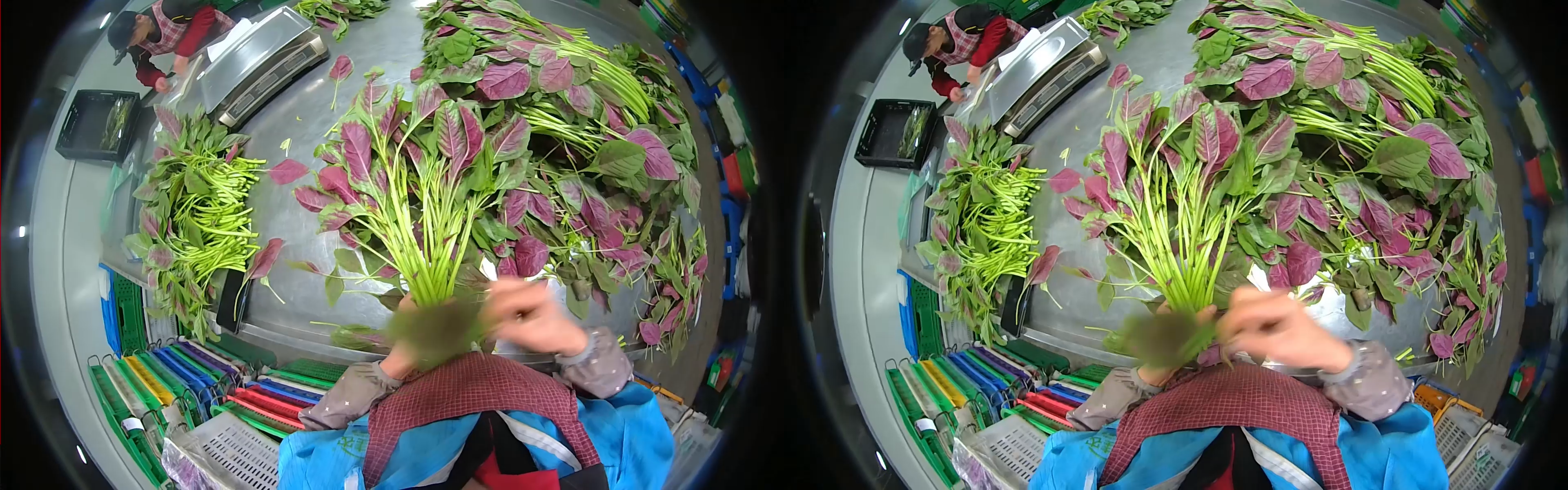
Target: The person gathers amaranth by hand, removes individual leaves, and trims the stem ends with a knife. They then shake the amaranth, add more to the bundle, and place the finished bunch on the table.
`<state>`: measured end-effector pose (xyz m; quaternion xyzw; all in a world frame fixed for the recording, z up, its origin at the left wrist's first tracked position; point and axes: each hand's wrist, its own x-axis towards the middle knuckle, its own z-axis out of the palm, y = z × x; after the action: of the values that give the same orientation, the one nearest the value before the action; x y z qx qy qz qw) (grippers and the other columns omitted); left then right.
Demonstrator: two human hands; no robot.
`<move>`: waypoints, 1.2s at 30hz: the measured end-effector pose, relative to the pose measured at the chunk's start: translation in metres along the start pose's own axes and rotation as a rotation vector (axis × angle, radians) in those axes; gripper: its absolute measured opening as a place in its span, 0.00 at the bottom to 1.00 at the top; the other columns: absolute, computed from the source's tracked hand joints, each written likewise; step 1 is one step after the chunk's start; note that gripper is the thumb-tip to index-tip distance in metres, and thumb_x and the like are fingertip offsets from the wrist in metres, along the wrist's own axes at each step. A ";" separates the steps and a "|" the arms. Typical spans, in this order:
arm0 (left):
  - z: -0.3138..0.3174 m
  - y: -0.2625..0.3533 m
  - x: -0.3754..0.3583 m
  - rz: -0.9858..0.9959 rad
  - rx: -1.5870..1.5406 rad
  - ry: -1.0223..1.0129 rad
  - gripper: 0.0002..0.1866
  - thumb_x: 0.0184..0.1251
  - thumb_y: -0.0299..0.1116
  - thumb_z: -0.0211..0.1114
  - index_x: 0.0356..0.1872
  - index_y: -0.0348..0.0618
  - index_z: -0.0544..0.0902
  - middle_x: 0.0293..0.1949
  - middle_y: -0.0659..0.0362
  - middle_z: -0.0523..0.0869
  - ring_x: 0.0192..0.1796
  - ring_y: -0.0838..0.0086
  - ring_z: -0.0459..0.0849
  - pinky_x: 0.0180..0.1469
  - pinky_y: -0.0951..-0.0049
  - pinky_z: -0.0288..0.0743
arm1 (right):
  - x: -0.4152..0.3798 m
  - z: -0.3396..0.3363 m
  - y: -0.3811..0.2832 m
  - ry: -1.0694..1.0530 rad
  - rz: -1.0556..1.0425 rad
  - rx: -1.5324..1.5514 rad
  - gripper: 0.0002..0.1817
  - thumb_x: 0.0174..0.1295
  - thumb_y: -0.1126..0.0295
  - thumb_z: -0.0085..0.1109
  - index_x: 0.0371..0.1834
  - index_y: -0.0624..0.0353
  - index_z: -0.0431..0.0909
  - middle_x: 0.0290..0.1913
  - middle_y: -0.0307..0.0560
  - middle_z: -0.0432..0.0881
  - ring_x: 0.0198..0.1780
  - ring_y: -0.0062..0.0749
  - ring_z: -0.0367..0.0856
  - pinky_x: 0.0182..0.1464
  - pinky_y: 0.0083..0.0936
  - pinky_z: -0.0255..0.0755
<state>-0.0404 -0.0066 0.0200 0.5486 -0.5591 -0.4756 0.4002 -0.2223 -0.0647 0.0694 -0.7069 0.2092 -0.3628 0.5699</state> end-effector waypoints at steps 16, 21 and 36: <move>0.014 -0.014 -0.005 -0.569 -0.550 -0.187 0.24 0.47 0.23 0.68 0.48 0.38 0.71 0.38 0.62 0.78 0.39 0.79 0.76 0.40 0.76 0.72 | 0.010 0.034 0.058 0.378 0.527 -0.384 0.15 0.49 0.66 0.61 0.36 0.65 0.75 0.18 0.46 0.74 0.17 0.31 0.73 0.21 0.27 0.66; 0.013 -0.019 0.000 -0.694 -0.837 -0.397 0.23 0.52 0.25 0.65 0.51 0.39 0.70 0.42 0.64 0.76 0.43 0.81 0.75 0.41 0.79 0.71 | -0.010 0.026 0.055 0.503 0.696 0.363 0.10 0.58 0.71 0.56 0.42 0.62 0.74 0.18 0.31 0.73 0.14 0.09 0.64 0.16 0.09 0.58; 0.021 -0.007 0.001 -0.606 -0.849 -0.397 0.15 0.56 0.26 0.62 0.46 0.40 0.72 0.38 0.63 0.77 0.37 0.79 0.77 0.36 0.77 0.73 | -0.019 0.021 0.038 0.621 0.614 0.475 0.08 0.61 0.73 0.52 0.41 0.62 0.68 0.23 0.37 0.74 0.17 0.15 0.70 0.19 0.11 0.67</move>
<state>-0.0588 -0.0057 0.0085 0.3752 -0.2003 -0.8472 0.3184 -0.2145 -0.0479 0.0261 -0.3217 0.4791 -0.4092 0.7068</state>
